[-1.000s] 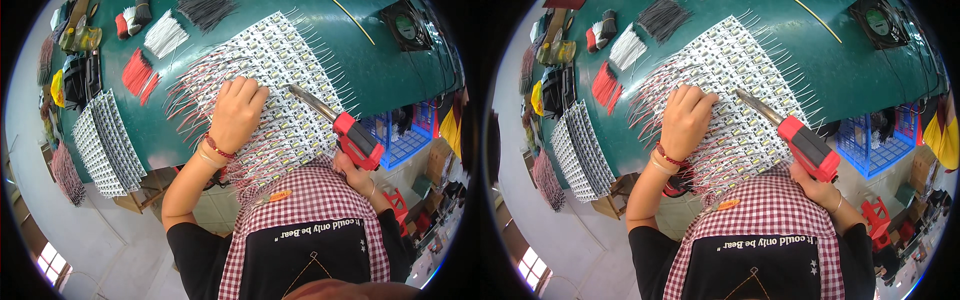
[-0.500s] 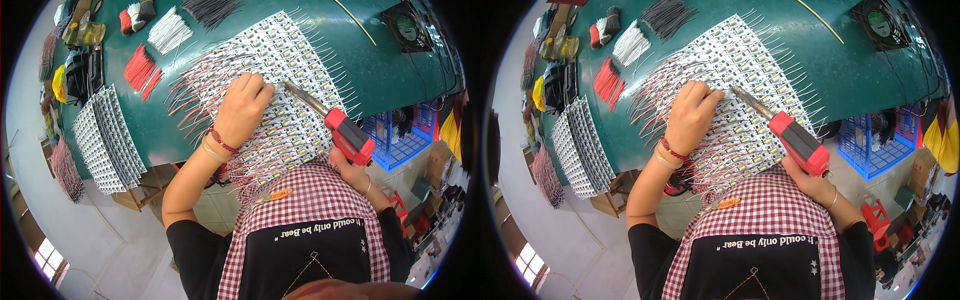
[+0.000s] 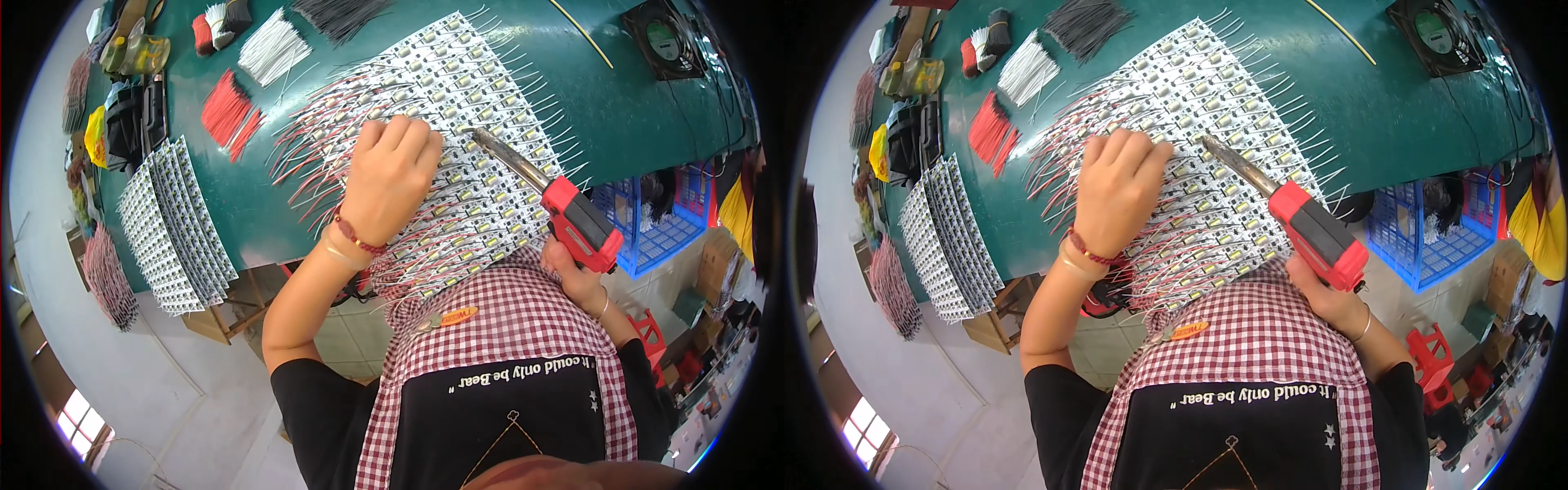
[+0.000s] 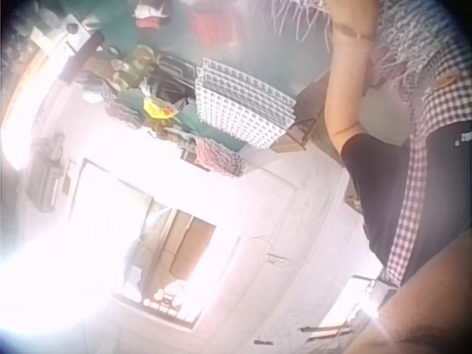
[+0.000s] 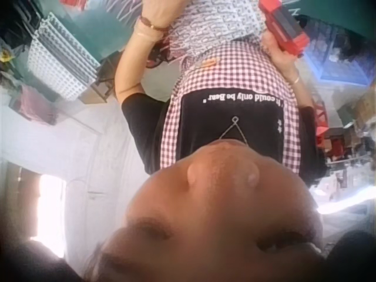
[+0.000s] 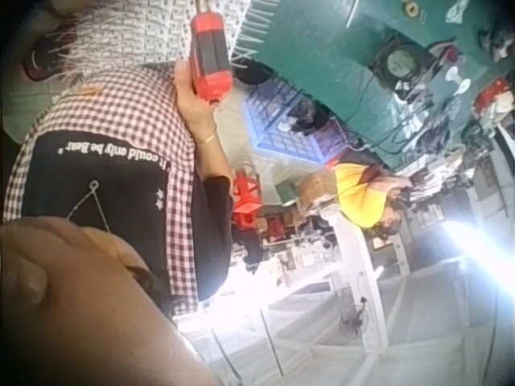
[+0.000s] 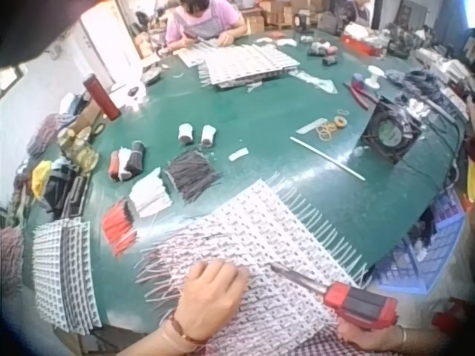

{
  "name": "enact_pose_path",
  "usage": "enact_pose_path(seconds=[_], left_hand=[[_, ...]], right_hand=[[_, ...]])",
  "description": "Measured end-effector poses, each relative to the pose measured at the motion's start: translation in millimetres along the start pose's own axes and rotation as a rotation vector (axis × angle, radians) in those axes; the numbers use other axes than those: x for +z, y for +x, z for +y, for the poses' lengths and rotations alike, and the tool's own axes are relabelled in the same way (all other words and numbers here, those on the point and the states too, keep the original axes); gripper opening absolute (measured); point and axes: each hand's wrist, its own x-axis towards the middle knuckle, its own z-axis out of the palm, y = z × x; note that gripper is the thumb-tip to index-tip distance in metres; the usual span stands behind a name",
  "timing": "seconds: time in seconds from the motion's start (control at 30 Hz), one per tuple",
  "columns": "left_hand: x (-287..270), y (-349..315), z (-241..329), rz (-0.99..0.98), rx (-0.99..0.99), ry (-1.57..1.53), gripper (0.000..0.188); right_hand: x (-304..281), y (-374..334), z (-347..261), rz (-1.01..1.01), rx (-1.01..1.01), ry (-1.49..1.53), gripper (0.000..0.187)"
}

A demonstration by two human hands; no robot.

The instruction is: The person uses a red hot air gun to apply heat to a large LED panel with multiple wires. They repeatedly pick up small black and white wire pieces from the table and place them onto the panel while applying heat with the tool.

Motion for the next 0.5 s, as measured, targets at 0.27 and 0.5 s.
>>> enact_pose_path(seconds=[0.27, 0.5], left_hand=[[12.3, -13.6, 13.6, 0.055, -0.064, -0.240, 0.029], [25.2, -19.8, 16.5, -0.016, -0.073, -0.238, 0.026]], right_hand=[[7.3, -2.2, -4.7, 0.066, -0.027, -0.058, 0.026], [3.4, -5.6, 7.1, 0.003, -0.042, -0.112, 0.025]])
